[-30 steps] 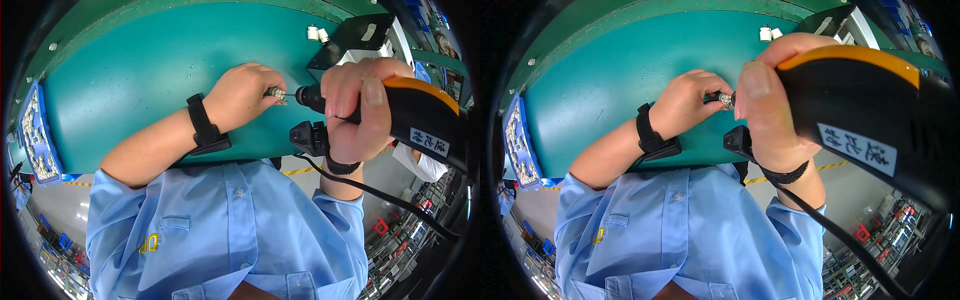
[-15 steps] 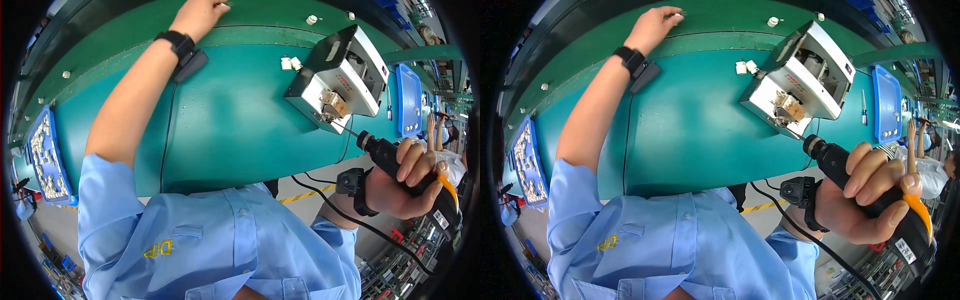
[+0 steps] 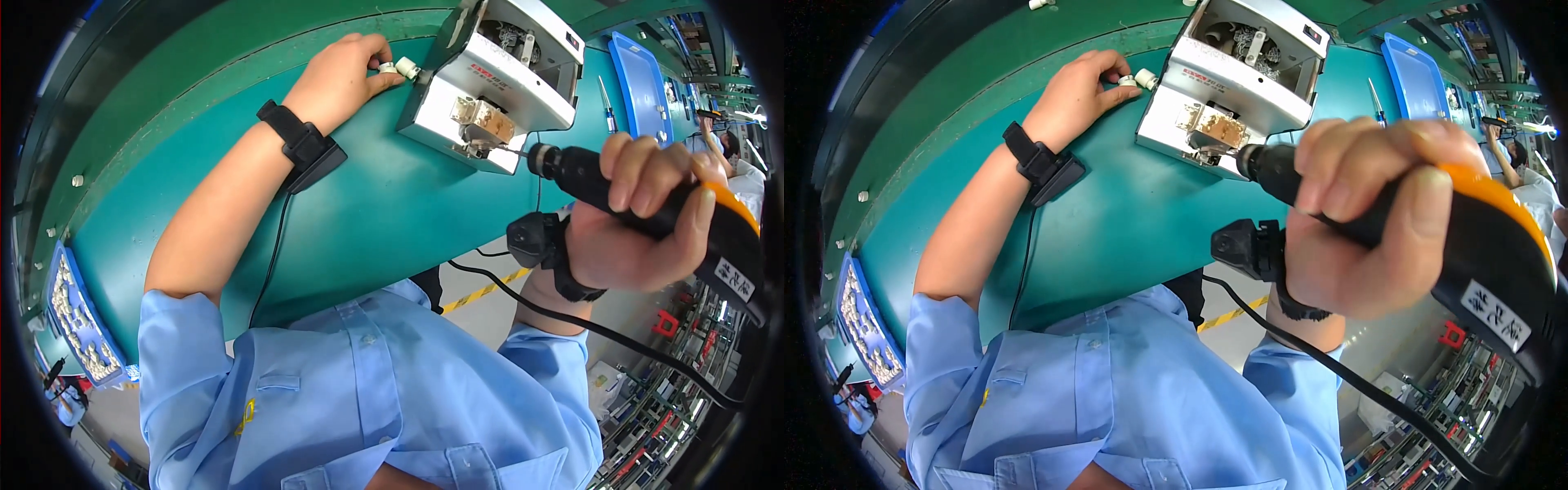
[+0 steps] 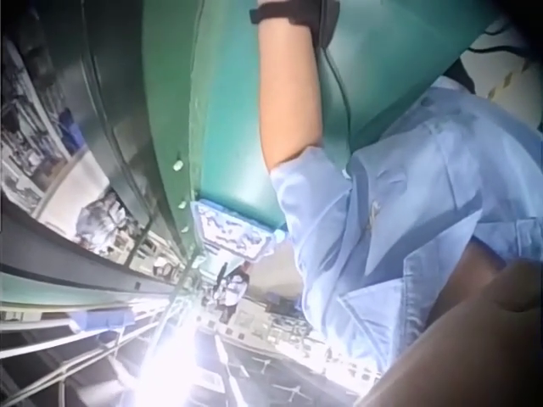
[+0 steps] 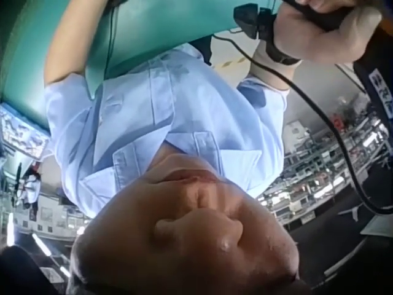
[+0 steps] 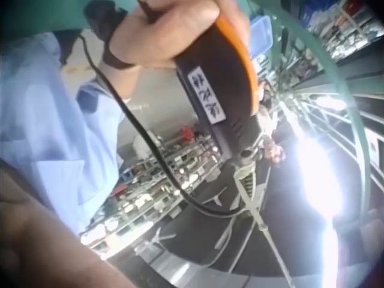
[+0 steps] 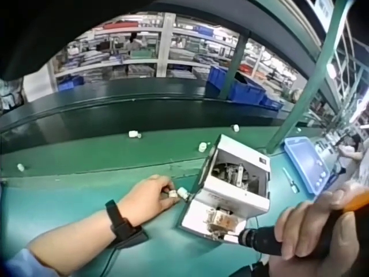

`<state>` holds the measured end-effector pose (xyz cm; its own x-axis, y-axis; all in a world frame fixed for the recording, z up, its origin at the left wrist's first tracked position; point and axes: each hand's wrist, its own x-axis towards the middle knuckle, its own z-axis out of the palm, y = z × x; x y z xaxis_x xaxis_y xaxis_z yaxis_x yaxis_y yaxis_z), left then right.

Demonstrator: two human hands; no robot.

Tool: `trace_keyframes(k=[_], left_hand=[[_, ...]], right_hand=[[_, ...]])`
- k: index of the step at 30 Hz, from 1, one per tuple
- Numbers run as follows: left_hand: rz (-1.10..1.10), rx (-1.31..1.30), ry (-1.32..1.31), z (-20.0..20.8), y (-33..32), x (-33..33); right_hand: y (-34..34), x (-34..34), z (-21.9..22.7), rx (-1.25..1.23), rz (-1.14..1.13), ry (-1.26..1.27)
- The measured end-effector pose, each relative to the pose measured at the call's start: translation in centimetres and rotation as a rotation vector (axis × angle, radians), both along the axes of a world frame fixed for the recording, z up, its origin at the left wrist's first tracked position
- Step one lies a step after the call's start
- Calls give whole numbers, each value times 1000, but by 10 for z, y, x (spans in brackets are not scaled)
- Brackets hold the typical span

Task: Assemble small plastic components using an electric screwdriver at a factory workbench.

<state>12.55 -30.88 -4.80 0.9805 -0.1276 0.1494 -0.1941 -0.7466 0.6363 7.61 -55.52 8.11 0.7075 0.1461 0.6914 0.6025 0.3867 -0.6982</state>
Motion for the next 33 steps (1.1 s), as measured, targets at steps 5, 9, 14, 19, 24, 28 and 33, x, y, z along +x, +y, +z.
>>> trace_keyframes(k=[5,9,14,19,24,28,33], left_hand=[[65,-46,25,-6,1,-4],[100,-82,0,-10,1,-10],[55,-79,-21,-11,3,-20],[-80,26,23,5,11,-53],[-137,12,18,6,23,-93],[-123,-188,-11,2,26,-105],[64,-378,243,-4,19,-121]], right_hand=[[19,7,-12,-43,-75,86],[21,17,-8,-165,141,29],[21,57,-5,-310,708,-210],[8,88,3,-341,945,-50],[15,86,-1,-220,647,211],[22,83,-3,-130,390,416],[18,88,-6,-15,339,617]])
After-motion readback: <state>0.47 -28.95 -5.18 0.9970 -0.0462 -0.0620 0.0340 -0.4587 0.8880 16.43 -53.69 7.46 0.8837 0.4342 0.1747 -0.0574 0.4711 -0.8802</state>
